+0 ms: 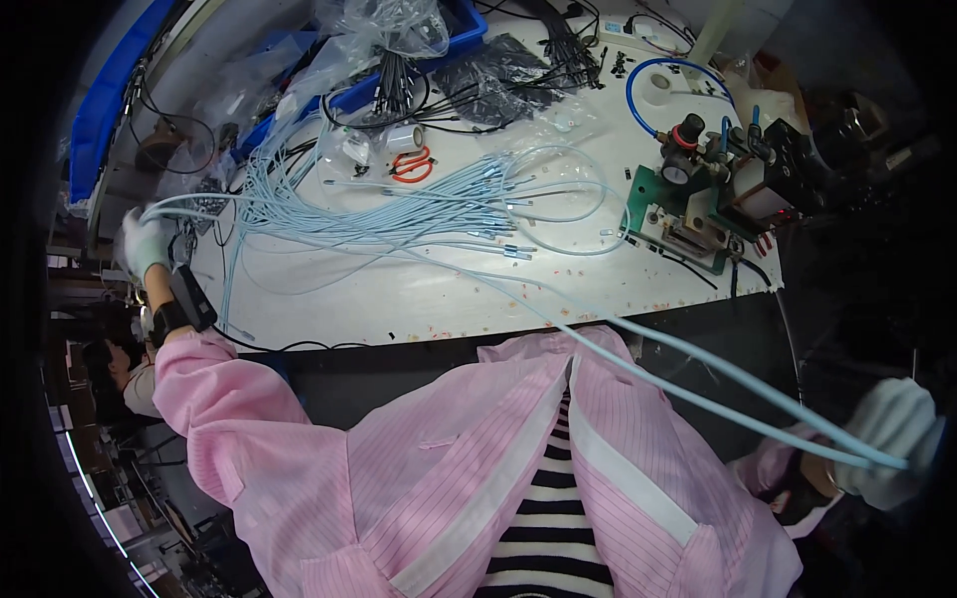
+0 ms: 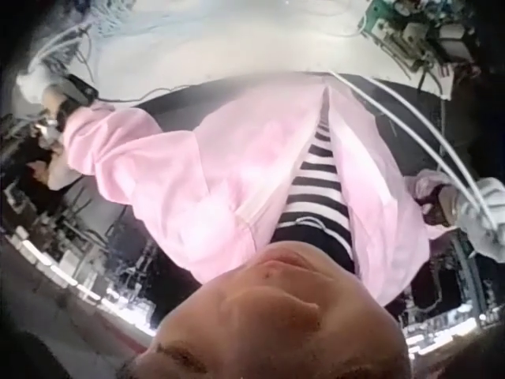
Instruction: Assembling and processing electronic cables at a manufacturing station.
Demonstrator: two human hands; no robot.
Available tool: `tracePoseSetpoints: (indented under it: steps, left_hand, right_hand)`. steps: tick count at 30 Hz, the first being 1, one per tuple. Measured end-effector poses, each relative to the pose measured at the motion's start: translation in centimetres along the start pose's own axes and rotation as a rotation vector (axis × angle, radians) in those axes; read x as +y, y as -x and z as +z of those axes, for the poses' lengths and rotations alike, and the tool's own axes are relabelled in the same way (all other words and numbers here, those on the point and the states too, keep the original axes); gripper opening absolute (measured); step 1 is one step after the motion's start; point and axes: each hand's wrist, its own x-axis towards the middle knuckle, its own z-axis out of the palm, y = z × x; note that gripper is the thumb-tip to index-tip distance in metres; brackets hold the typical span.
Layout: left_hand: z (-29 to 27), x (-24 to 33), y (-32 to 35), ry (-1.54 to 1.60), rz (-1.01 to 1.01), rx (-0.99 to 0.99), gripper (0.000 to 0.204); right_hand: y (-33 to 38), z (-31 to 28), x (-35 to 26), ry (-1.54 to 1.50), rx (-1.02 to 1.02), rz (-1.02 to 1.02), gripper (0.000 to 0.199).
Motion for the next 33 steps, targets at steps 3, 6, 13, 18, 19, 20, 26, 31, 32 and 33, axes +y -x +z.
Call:
tracePoseSetpoints:
  steps: [3,6,13,18,19,20,26,31,32,33]
  left_hand:
    - [6.6,3.1,6.7,-0.343,0.116,-0.398,0.077]
    - [12.7,2.9,15.9,0.009,0.02,-0.532,0.076]
    - [15.6,14.9,28.0,1.248,-0.87,-1.0,0.021]
    - [18.2,17.3,27.8,1.359,-1.132,-1.039,0.018]
    - [19.3,17.5,27.9,1.409,-1.192,-1.033,0.018]
    - [20.3,17.6,28.0,1.458,-1.251,-1.024,0.018]
    - [21.4,17.9,28.7,1.508,-1.335,-1.008,0.019]
    - [16.0,19.3,28.5,1.324,-0.811,-0.756,0.02]
    - [13.3,20.5,28.2,1.373,-0.587,-0.726,0.02]
    - [10.0,21.8,28.4,1.462,-0.456,-0.763,0.021]
  right_hand:
    - [-1.1,2.2,3.6,0.083,-0.125,0.307,0.032]
    - [-1.1,5.3,8.1,0.302,-0.134,0.329,0.04]
    - [0.6,5.8,8.1,0.657,-0.13,0.365,0.048]
    - [0.8,6.0,8.3,0.659,-0.066,0.419,0.044]
    - [0.9,6.0,8.4,0.665,-0.055,0.435,0.044]
    - [0.9,6.1,8.5,0.67,-0.043,0.451,0.043]
    - [1.4,6.3,9.2,0.674,-0.049,0.533,0.04]
    - [1.2,6.7,10.4,0.685,-0.058,0.545,0.04]
    - [1.1,6.8,10.9,0.693,-0.041,0.534,0.041]
    - [1.1,7.0,11.4,0.707,-0.023,0.532,0.041]
